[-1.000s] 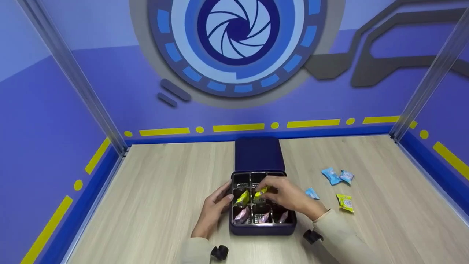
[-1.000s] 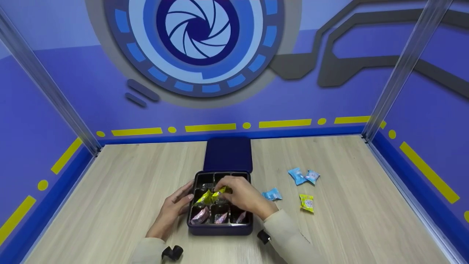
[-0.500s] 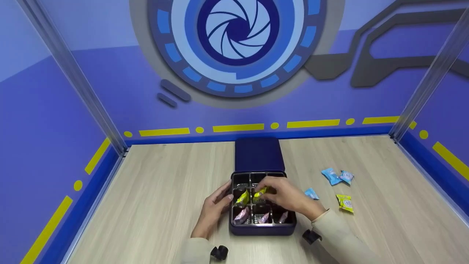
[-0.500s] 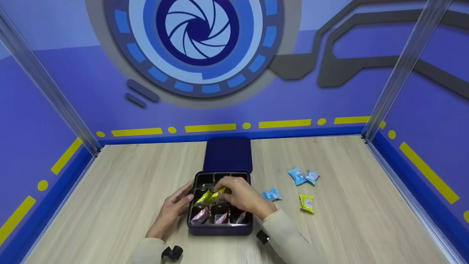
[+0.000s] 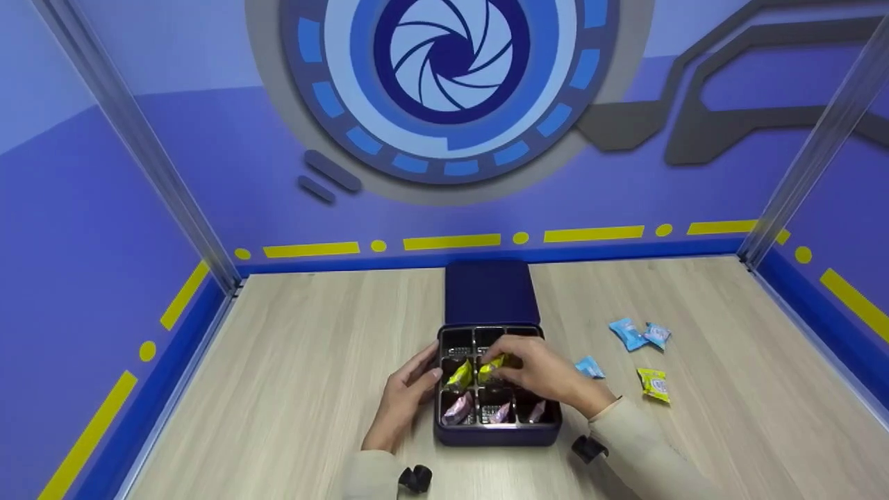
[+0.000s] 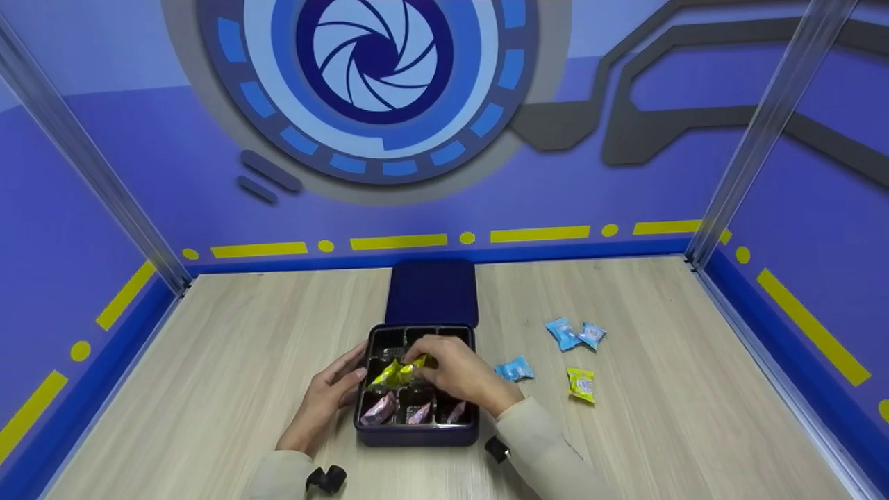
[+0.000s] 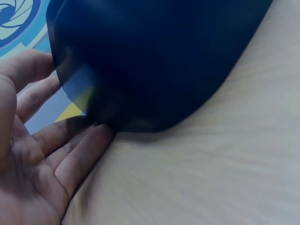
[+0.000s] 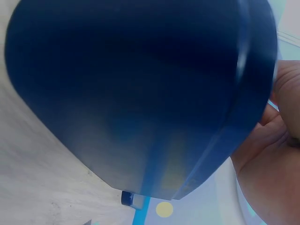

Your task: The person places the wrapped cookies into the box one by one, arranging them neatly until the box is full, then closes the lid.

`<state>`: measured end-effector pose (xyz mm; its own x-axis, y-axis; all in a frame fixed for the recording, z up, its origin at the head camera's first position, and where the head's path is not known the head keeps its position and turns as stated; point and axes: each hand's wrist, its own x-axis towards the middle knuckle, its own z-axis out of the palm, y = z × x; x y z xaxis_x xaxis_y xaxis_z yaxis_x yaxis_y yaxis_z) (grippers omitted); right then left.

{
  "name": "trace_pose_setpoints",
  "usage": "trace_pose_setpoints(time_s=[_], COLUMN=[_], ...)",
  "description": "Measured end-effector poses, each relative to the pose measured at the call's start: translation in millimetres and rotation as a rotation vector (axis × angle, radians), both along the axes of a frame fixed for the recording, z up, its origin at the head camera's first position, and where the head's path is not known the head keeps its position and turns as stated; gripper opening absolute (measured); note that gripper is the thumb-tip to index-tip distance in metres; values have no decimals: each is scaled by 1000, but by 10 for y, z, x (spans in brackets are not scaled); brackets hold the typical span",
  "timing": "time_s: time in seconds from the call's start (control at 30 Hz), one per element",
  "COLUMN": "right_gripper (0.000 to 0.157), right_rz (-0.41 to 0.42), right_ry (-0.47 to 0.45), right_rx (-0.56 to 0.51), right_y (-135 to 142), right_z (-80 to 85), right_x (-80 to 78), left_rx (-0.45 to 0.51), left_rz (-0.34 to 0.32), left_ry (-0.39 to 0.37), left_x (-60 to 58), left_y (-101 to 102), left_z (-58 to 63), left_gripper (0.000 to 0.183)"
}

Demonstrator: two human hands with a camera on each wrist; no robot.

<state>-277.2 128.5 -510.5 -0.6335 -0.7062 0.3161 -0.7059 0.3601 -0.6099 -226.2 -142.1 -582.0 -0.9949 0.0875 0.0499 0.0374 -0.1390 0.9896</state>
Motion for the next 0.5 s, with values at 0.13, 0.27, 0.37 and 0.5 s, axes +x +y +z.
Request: trace_pose_setpoints(time_s=[0.13,0.27,0.37,0.5], right_gripper=[23,23,22,22], right_rz=[3,7,4,2], right_ry=[-6,-7,-9,-7], right_rx=[-4,-6,1,4], right_y=[-5,-11,-17,-21], right_z=[-3,0,2,-6], right_x=[-1,5,8,1], left_rx=[-11,-23,-26,-12], left_rz=[2,-2,-5,-7], left_ry=[-5,3,9,6], left_x=[2,-4,-11,-16], left_y=[-3,-9,-13,-11], left_z=[-2,-15,-23,-27], left_gripper=[57,57,56,56])
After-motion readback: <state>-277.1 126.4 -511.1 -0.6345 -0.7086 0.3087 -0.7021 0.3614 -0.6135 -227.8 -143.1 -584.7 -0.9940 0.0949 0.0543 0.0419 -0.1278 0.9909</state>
